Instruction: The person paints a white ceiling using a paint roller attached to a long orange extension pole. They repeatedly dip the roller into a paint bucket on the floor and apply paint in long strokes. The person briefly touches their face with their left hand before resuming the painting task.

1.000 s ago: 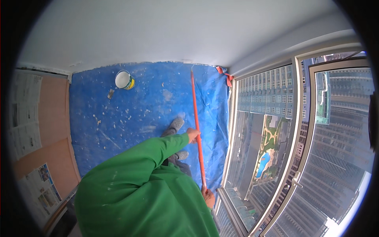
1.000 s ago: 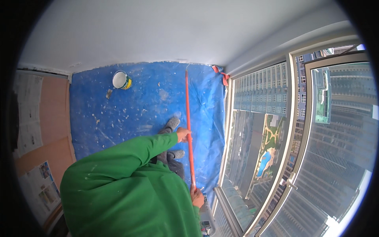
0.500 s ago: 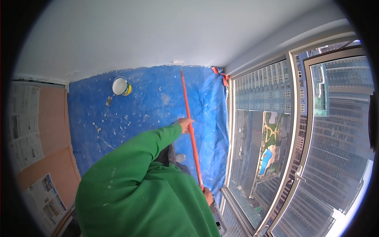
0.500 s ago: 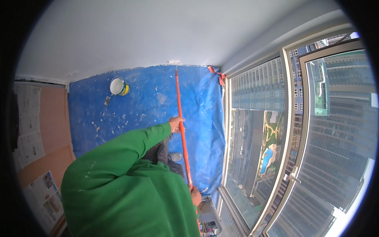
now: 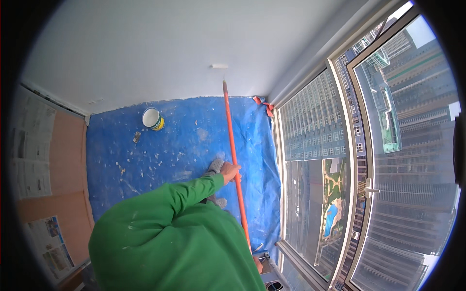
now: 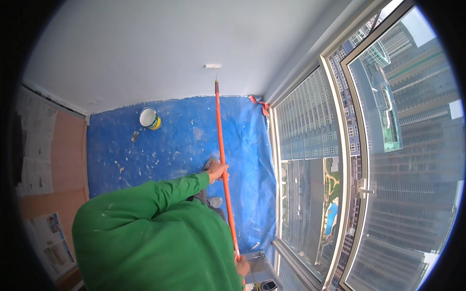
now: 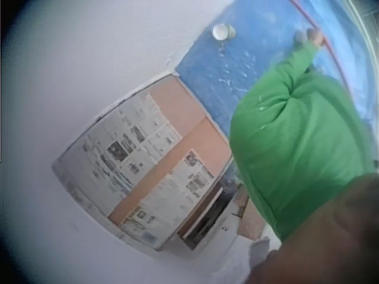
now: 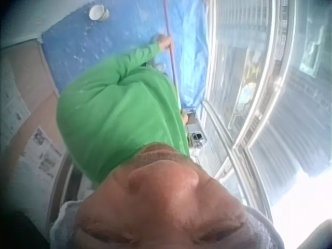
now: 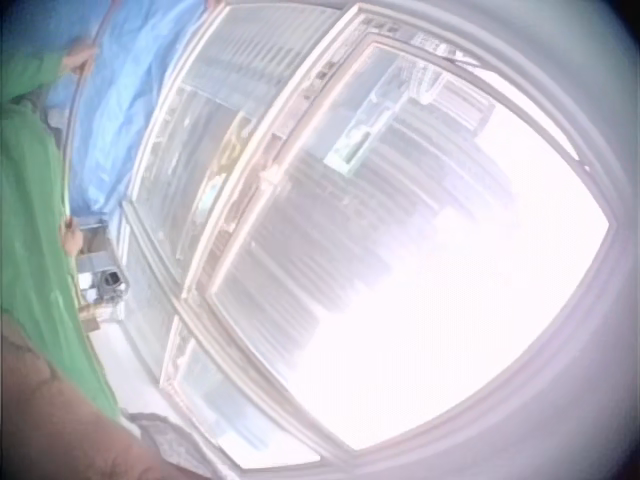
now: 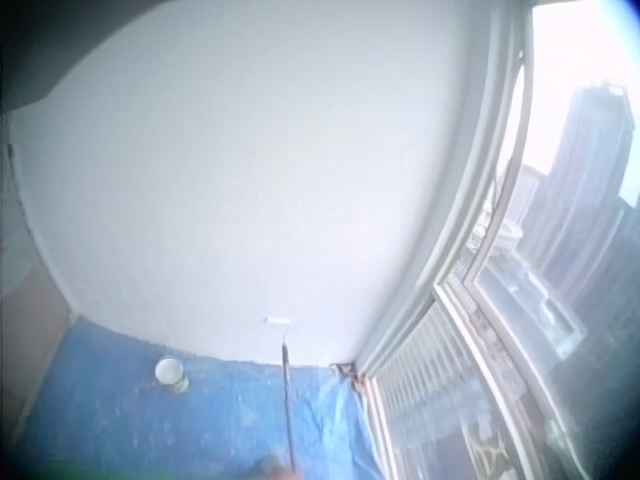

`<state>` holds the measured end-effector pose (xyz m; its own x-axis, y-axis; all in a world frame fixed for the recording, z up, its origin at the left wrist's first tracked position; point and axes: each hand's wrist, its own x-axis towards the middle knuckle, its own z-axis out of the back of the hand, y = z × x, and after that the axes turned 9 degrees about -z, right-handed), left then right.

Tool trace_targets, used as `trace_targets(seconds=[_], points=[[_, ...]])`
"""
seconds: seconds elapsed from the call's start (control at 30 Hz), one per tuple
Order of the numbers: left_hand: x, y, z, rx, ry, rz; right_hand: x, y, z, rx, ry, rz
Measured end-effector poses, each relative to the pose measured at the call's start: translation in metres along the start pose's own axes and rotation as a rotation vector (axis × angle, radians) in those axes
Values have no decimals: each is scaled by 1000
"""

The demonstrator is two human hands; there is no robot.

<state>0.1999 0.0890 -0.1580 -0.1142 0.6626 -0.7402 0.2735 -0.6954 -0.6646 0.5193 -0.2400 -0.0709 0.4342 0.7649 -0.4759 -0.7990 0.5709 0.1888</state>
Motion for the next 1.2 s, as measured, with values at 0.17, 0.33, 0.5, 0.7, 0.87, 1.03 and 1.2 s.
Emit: trace_targets(seconds=[0.17,0.33,0.5,0.7,0.87,1.03,1.2], points=[[-69,-14,-14,12,26,-162,-18,-23,-5,181,-30,4],[-120,-30,-18,68,65,-373,-9,-70,-55,215,-59,4],[-145,-55,-16,115,52,-566,-4,-73,-63,245,73,-58],[-181,-119,-14,75,122,-683,13,-24,-73,130,-51,125],[-205,-176,-13,38,93,-871,41,11,-87,68,-597,603],[-206,-227,-1,64,133,-930,43,84,-56,405,-295,424],[-182,-209,11,129,200,-905,23,104,-20,661,-30,276]])
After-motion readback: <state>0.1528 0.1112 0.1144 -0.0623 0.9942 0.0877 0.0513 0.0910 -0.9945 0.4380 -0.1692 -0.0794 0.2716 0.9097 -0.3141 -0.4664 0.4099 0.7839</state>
